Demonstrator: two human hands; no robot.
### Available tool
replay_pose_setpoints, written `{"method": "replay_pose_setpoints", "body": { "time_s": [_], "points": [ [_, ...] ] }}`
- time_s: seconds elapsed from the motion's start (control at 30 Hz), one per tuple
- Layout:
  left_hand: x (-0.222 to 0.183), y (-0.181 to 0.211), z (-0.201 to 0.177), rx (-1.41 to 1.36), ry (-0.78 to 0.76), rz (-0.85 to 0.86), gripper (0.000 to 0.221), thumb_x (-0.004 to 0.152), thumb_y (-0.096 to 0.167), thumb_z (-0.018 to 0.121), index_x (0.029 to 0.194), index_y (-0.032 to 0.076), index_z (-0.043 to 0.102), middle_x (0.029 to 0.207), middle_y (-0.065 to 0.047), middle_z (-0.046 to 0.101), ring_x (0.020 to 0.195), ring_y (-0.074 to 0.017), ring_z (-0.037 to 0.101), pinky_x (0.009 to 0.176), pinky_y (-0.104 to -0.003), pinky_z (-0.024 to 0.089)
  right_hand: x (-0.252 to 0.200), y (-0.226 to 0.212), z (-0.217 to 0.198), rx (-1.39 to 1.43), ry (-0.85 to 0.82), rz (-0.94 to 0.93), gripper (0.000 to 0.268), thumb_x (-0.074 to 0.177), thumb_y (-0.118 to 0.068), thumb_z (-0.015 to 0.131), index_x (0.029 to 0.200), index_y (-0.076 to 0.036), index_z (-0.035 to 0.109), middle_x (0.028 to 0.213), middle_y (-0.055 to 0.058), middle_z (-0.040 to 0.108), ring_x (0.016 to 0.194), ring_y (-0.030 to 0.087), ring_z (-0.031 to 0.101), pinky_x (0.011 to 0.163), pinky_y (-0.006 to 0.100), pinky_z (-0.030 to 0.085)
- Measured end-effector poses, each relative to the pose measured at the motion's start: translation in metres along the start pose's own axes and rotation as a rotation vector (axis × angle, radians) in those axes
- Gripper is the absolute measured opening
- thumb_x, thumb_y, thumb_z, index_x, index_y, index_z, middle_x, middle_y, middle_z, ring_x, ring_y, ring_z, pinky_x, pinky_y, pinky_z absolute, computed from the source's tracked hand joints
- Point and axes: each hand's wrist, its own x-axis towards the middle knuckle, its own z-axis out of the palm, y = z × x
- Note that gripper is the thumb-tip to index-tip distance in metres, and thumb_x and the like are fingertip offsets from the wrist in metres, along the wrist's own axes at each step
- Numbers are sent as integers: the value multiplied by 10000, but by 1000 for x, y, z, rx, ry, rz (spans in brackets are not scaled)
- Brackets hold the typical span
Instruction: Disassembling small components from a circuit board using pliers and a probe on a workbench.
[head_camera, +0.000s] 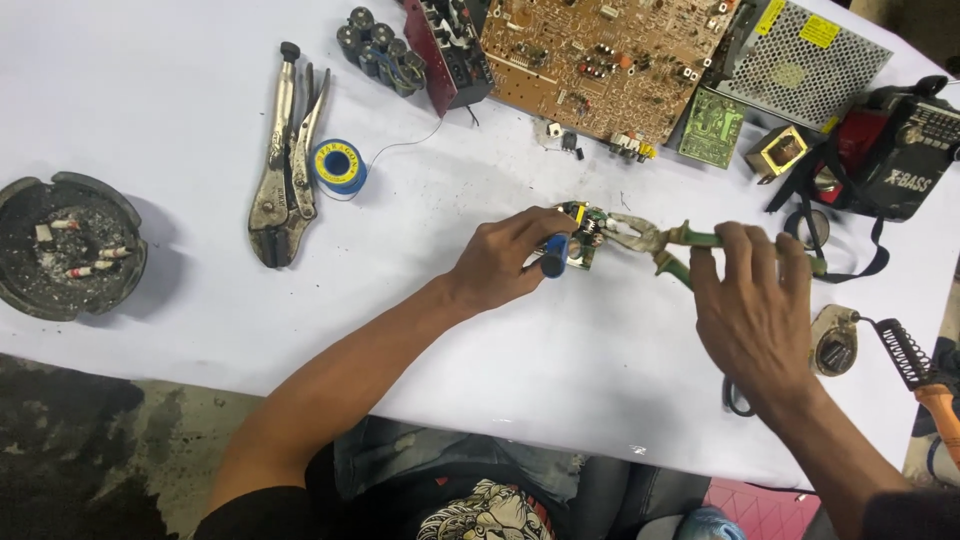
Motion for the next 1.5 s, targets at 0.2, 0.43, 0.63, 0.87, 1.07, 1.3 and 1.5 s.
{"method": "replay_pose_setpoints", "body": {
  "time_s": [0.2, 0.43, 0.63, 0.87, 1.07, 1.3, 1.5],
  "points": [
    [10, 11, -3, -89, 27, -52, 272, 1007, 60, 714, 1247, 87, 590, 1174, -92, 703, 1085, -249, 733, 860, -338, 623, 12, 3, 13, 34, 40, -90, 159, 981, -135, 603, 1121, -183, 661, 1243, 59, 582, 1130, 195, 638, 1053, 392, 488],
    [3, 6, 2, -76, -19, -97, 505, 843, -103, 638, 1280, 139, 566, 1220, -84, 701, 1158, -245, 729, 787, -328, 614, 25, 19, 4, 34, -70, -188, 162, 984, -208, 579, 1128, -223, 650, 1257, 49, 580, 1107, 167, 636, 1114, 405, 512],
    [-2, 2, 3, -18, 14, -90, 456, 937, -16, 737, 1315, 160, 550, 1269, -81, 698, 1104, -231, 750, 704, -322, 615, 35, 23, -8, -40, -121, -254, 158, 1005, -217, 522, 1121, -231, 628, 1280, 39, 603, 1127, 164, 638, 1126, 402, 465],
    [-3, 2, 6, 2, 90, 13, 343, 973, -9, 703, 1275, 94, 576, 1198, -85, 707, 1057, -239, 748, 660, -315, 582, 39, 15, -26, -93, -73, -238, 72, 983, -247, 596, 1018, -239, 659, 1207, 31, 597, 1111, 171, 612, 1061, 388, 495],
    [-2, 3, 8, 42, 100, -12, 450, 887, -13, 673, 1301, 116, 553, 1214, -75, 699, 1005, -216, 742, 623, -305, 564, 53, 5, -47, -189, -148, -304, 120, 1002, -253, 547, 935, -242, 646, 1101, 27, 595, 1019, 184, 584, 1053, 399, 450],
    [2, 7, 10, 138, 177, 93, 247, 996, 85, 756, 1195, 71, 611, 1127, -69, 706, 961, -213, 750, 654, -313, 615, 53, 3, -49, -242, -159, -371, 217, 1013, -99, 480, 826, -185, 550, 960, 75, 546, 856, 216, 499, 827, 349, 403],
    [1, 14, 9, 104, 140, 21, 267, 1020, 146, 755, 1223, 109, 587, 1173, -52, 694, 947, -212, 751, 661, -317, 614, 55, 5, -29, -66, -216, -275, 154, 1032, -227, 522, 932, -254, 636, 885, 7, 604, 789, 190, 604, 755, 344, 454]
  ]
}}
